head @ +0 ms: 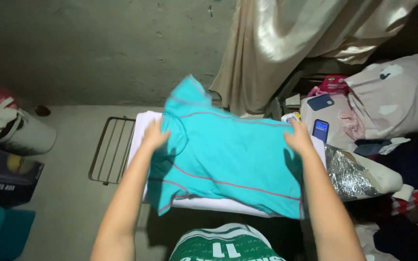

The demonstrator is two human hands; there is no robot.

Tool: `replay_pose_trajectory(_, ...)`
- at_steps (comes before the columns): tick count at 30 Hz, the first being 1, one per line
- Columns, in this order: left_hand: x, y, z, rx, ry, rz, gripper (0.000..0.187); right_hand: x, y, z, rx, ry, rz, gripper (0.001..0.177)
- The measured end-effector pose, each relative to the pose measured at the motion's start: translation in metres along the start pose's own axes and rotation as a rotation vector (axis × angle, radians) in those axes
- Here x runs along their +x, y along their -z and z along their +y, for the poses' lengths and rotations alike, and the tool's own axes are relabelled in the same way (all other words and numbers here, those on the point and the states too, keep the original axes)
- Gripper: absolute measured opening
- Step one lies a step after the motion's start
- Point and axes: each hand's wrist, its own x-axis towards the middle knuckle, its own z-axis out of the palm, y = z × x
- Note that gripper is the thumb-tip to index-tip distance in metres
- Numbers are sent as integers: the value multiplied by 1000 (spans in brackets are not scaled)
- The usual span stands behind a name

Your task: Folding various items of laundry, including shirts and pants, on an ironing board.

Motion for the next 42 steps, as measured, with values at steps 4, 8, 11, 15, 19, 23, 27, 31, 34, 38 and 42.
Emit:
replay_pose_trajectory(4,-115,-15,-14,-25,277,-187,100,-107,-3,20,50,-293,-150,64)
replay_pose_trajectory(8,-200,-27,-29,-130,332,60,103,-211,2,21,57,-623,-178,62)
replay_pose_trajectory(11,-235,-39,-37,-319,529,41,86,-268,0,20,393,-915,-202,58)
replay_pose_trajectory(15,-257,-32,-34,-585,605,-205,53,-302,3,18,773,-1095,-304,46)
replay_pose_trajectory(19,-262,-25,-32,-836,621,-184,48,-308,7,22,620,-1034,-352,37)
replay_pose_trajectory(23,-264,-8,-23,-1164,733,-31,44,-312,14,21,590,-923,-245,29)
replay_pose_trajectory(27,-269,7,-16,-1178,835,-122,38,-316,22,22,823,-835,43,27)
replay_pose_trajectory(31,-278,5,-34,-1097,846,-192,40,-313,37,25,1171,-872,54,33)
replay_pose_trajectory(34,-275,6,-45,-936,930,-203,45,-315,32,44,845,-932,-310,39)
replay_pose_trajectory(38,-248,0,-52,-1138,877,-453,56,-268,37,37,754,-830,-194,44)
replay_pose_trajectory(42,-171,7,-45,-1393,799,-224,49,-165,39,41,701,-739,-57,49)
